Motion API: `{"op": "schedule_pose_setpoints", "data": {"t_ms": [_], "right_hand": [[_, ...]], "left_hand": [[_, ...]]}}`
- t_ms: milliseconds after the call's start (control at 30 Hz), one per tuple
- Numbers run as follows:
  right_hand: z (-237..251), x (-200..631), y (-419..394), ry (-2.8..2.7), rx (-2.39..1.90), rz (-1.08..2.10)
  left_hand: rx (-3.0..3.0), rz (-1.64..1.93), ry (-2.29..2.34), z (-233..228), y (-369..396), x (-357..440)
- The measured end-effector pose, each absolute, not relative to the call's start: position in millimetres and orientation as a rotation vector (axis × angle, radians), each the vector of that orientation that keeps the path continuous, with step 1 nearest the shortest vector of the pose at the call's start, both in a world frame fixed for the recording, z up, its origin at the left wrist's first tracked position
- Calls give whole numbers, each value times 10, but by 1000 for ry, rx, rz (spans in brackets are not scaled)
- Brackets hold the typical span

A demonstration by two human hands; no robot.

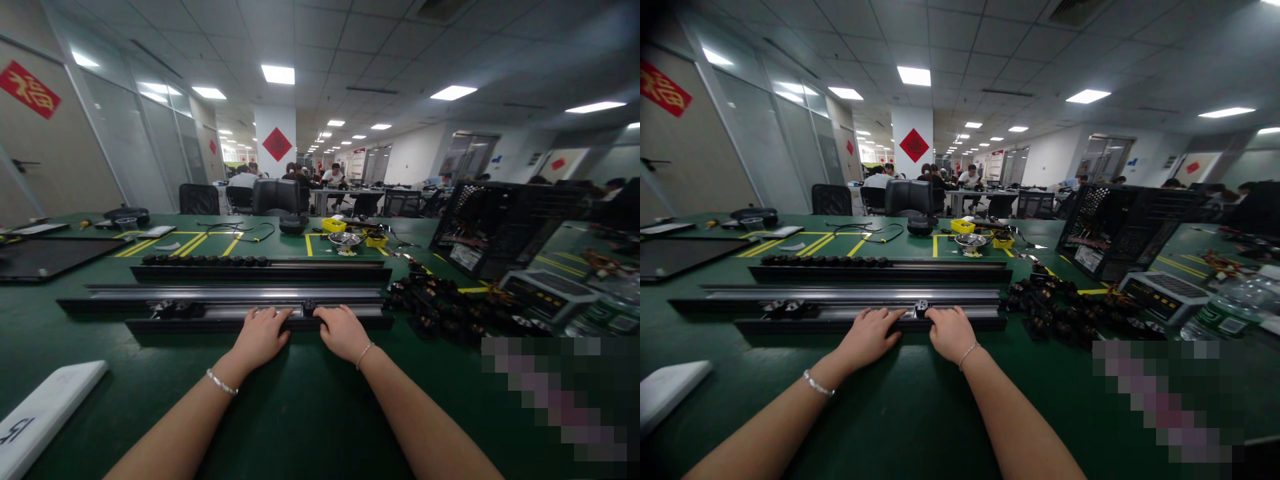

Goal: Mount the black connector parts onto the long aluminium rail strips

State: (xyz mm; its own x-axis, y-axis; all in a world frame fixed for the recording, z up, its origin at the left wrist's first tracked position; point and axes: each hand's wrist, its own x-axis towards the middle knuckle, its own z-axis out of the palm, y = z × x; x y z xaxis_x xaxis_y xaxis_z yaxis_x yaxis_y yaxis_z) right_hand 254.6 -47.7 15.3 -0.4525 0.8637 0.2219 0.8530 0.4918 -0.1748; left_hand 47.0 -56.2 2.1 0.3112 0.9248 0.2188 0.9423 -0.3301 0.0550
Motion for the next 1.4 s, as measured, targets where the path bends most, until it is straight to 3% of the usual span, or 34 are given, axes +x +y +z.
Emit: {"op": "schedule_pose_setpoints", "data": {"t_ms": [1400], "right_hand": [[209, 2673, -452, -2441, -1542, 137]], "left_hand": [[-2470, -299, -1813, 47, -570, 488]]}}
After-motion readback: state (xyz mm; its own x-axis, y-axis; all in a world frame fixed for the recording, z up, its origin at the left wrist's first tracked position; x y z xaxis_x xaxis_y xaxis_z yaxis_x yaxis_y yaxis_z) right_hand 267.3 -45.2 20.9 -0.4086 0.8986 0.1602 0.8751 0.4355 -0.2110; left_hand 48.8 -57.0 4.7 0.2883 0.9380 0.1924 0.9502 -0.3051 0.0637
